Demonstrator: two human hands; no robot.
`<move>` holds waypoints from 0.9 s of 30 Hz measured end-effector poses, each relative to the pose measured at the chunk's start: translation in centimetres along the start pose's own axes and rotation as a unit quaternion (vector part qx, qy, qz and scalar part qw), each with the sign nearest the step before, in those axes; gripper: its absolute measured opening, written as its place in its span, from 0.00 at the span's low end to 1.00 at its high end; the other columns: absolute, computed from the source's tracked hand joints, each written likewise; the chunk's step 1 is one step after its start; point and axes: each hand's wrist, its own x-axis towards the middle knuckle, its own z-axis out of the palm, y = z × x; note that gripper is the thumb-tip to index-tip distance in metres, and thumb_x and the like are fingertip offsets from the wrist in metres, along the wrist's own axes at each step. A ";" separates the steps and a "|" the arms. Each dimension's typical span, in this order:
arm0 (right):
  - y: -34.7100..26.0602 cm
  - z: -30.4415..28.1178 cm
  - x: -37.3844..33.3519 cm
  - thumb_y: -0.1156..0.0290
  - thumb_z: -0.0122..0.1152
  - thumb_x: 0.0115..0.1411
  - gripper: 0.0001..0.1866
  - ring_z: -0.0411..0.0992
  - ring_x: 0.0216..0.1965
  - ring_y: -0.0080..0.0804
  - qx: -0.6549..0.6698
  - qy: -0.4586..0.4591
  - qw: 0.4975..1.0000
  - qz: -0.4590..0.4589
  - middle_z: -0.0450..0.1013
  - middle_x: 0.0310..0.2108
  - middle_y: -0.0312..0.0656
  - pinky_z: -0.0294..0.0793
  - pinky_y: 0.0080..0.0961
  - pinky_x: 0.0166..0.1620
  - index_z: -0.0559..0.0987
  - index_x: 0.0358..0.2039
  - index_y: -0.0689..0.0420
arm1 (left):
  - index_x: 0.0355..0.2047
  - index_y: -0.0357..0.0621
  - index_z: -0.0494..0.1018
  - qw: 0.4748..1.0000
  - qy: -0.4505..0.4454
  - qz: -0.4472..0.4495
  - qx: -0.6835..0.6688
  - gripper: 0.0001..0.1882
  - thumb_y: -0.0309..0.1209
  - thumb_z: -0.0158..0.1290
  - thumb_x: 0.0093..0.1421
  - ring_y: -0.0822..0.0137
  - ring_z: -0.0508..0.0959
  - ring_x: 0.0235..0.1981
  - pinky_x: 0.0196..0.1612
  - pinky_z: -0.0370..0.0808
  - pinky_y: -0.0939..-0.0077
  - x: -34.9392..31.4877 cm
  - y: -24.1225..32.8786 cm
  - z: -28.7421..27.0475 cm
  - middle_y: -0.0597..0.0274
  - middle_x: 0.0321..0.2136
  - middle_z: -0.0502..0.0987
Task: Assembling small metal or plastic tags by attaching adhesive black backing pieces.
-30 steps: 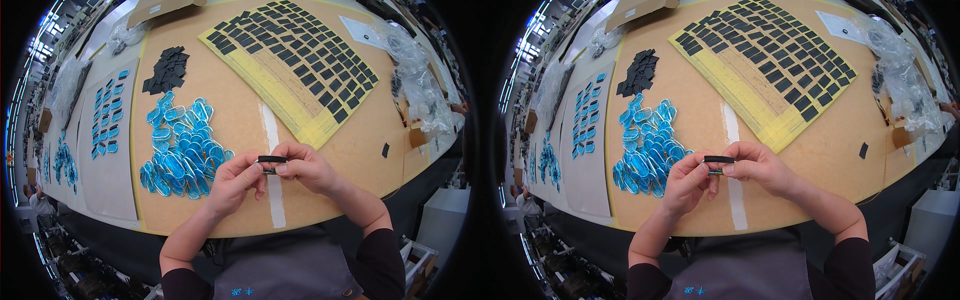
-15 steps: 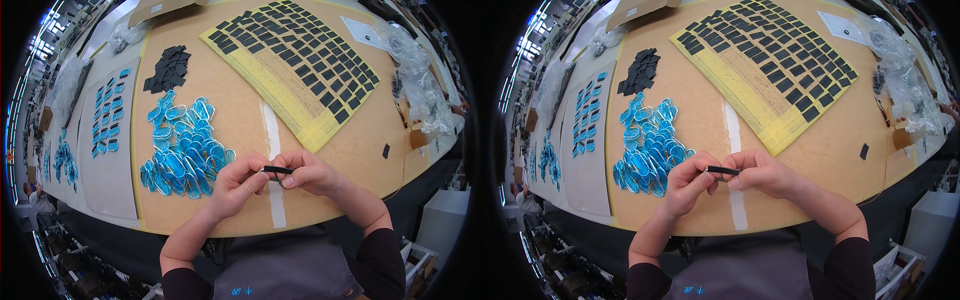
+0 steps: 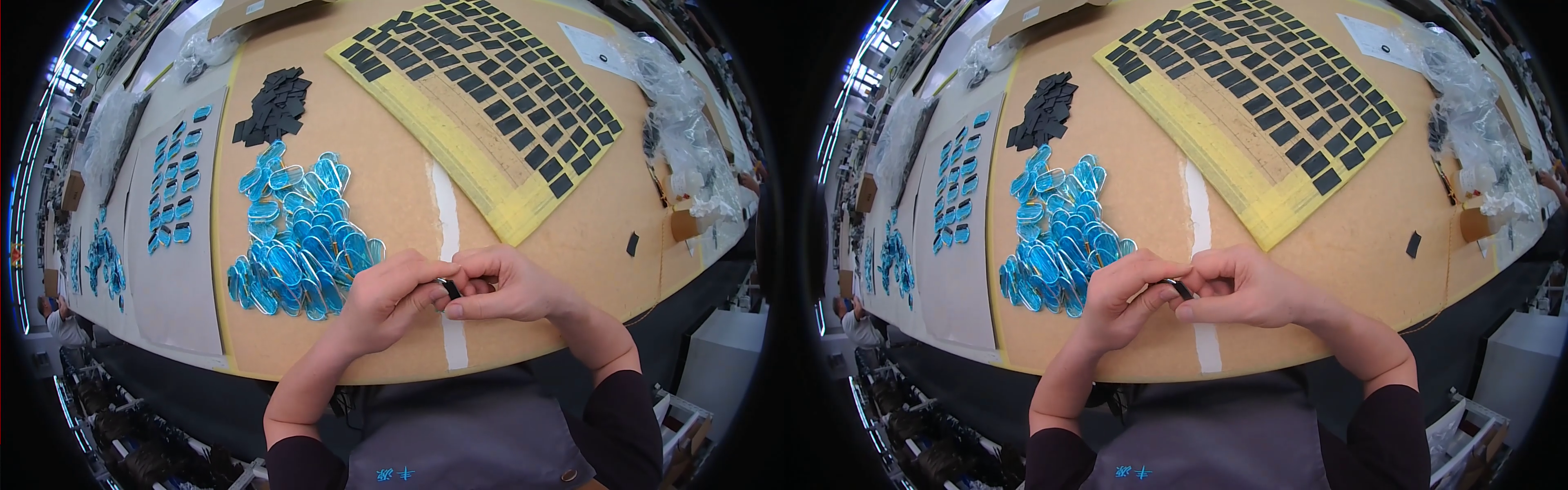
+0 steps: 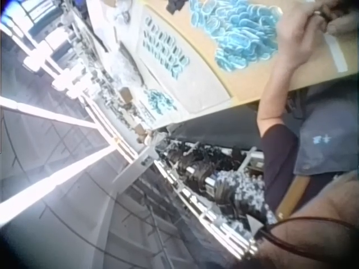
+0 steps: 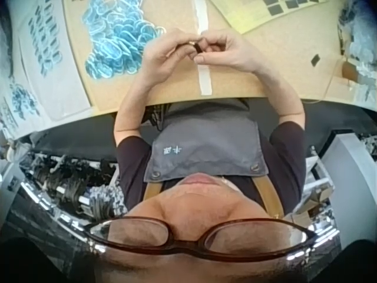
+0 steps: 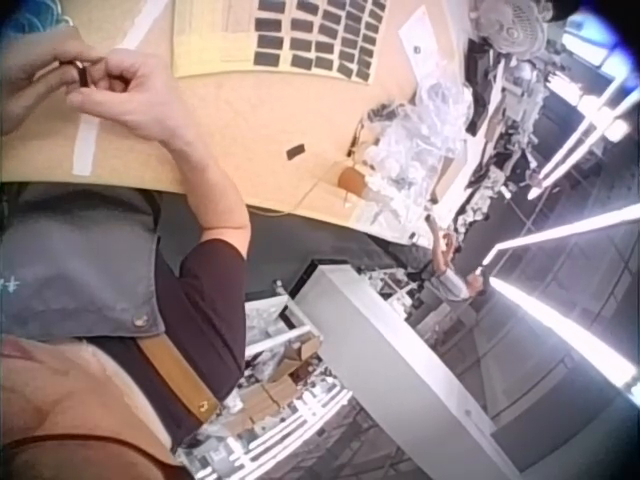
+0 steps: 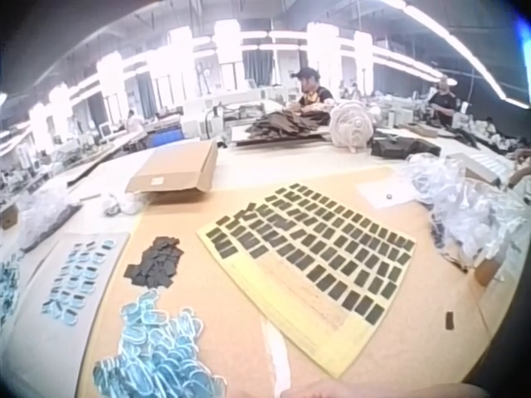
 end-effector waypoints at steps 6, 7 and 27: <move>0.1 0.3 0.2 0.71 0.64 0.58 0.07 0.62 0.29 0.10 0.110 0.005 0.994 0.015 0.69 0.28 0.26 0.59 0.13 0.32 0.77 0.35 0.59 | 0.51 0.36 0.72 1.000 0.001 0.011 0.028 0.18 0.17 0.50 0.59 0.65 0.75 0.29 0.32 0.72 0.76 0.0 0.6 0.3 0.58 0.30 0.74; 0.1 0.6 0.3 0.72 0.63 0.59 0.07 0.64 0.31 0.11 0.159 0.006 0.987 0.013 0.71 0.30 0.28 0.61 0.13 0.35 0.77 0.36 0.59 | 0.53 0.35 0.71 0.999 0.000 0.021 0.032 0.19 0.17 0.49 0.60 0.65 0.74 0.29 0.33 0.72 0.76 0.0 0.6 0.4 0.58 0.30 0.73; 0.5 1.3 0.0 0.71 0.57 0.64 0.09 0.69 0.38 0.15 0.219 0.007 0.974 -0.052 0.73 0.36 0.32 0.69 0.16 0.44 0.76 0.43 0.61 | 0.48 0.34 0.73 0.998 0.030 0.046 0.005 0.18 0.14 0.48 0.57 0.66 0.72 0.25 0.29 0.69 0.77 0.2 1.1 0.6 0.58 0.28 0.73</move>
